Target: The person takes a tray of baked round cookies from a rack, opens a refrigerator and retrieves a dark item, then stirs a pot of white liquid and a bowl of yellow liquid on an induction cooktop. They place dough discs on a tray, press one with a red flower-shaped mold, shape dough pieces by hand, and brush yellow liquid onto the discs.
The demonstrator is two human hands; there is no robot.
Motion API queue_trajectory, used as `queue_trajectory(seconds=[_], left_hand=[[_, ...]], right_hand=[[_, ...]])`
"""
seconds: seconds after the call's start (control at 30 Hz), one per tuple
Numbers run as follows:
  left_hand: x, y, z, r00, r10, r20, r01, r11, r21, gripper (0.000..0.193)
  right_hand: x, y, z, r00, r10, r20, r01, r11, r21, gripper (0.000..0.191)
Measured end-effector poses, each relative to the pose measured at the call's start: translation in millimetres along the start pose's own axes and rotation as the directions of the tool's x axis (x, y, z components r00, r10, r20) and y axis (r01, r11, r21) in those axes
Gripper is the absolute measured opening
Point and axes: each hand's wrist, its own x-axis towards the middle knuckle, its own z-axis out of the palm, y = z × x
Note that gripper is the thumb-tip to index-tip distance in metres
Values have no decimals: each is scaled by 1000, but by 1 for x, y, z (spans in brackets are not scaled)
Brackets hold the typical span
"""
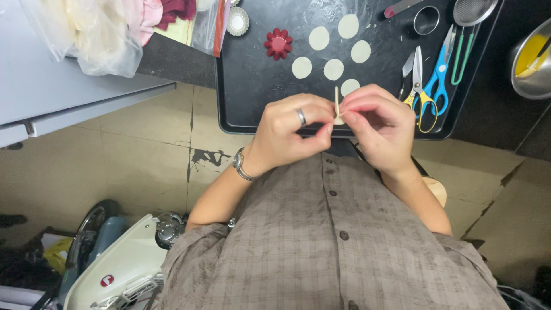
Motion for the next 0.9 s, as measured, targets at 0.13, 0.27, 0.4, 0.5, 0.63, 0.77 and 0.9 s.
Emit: queue_trajectory(seconds=[0.13, 0.27, 0.4, 0.5, 0.63, 0.77, 0.9], left_hand=[[-20, -22, 26, 968, -224, -116, 210, 970, -122, 23], [-43, -62, 49, 886, -444, -137, 399, 878, -264, 10], [-64, -97, 59, 836, -547, -39, 488, 775, -401, 6], [-72, -110, 64, 807, -589, -42, 507, 728, -461, 10], [-76, -114, 71, 772, -636, 5, 558, 674, -484, 9], [-70, -123, 70, 731, -683, -8, 496, 539, -681, 11], [-57, -130, 50, 689, -717, -102, 478, 556, -680, 14]], right_hand=[[-7, 24, 15, 983, -174, -54, 144, 925, -352, 8], [-24, 71, 23, 993, 75, -88, -90, 977, -193, 3], [-33, 133, 25, 879, 474, -48, -448, 856, 259, 9], [-41, 166, 31, 835, 550, 18, -489, 727, 483, 12], [-56, 180, 43, 911, 411, 18, -385, 835, 393, 16], [-47, 188, 45, 874, 470, -127, -432, 869, 241, 9], [-25, 195, 32, 832, 502, -237, -455, 861, 227, 8]])
